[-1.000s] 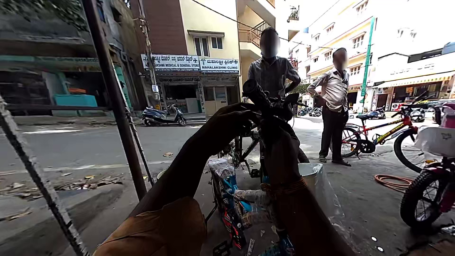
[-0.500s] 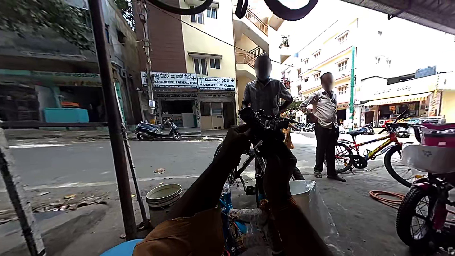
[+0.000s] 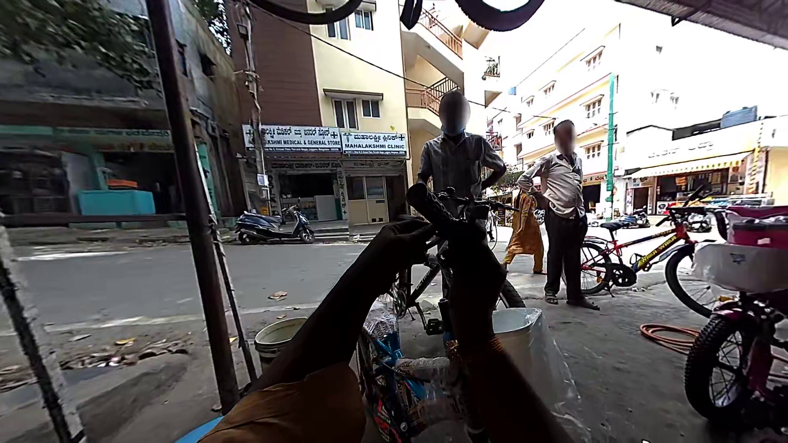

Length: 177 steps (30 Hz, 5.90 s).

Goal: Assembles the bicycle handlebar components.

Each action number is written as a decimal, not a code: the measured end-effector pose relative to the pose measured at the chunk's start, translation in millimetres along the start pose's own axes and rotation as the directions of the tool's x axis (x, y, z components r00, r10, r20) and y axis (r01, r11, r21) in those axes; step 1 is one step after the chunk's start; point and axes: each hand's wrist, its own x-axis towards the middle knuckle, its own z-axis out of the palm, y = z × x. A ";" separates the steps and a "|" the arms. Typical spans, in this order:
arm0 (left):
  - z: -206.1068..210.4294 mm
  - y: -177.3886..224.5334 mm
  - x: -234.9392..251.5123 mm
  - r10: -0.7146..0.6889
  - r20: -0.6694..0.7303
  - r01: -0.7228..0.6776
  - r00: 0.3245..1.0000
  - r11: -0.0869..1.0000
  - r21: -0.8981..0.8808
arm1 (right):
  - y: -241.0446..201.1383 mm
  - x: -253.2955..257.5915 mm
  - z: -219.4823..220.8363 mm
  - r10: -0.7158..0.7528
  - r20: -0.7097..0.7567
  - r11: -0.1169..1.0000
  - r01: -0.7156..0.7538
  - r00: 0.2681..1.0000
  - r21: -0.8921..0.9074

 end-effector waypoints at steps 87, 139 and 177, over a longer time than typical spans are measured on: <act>6.0 -19.5 18.0 0.140 0.136 -0.140 0.981 0.990 -0.010 | 23.2 21.1 5.5 -0.367 -0.006 0.808 0.316 0.930 -0.496; 17.8 -110.6 -123.5 0.617 -0.148 -0.485 0.773 0.726 0.488 | -22.5 -52.3 -104.0 0.386 0.594 0.876 -0.482 0.706 0.004; 12.3 -39.7 3.6 0.403 -0.183 -0.417 0.897 0.908 -0.040 | 18.2 -0.8 17.0 -0.189 -0.162 0.972 0.162 0.968 -0.169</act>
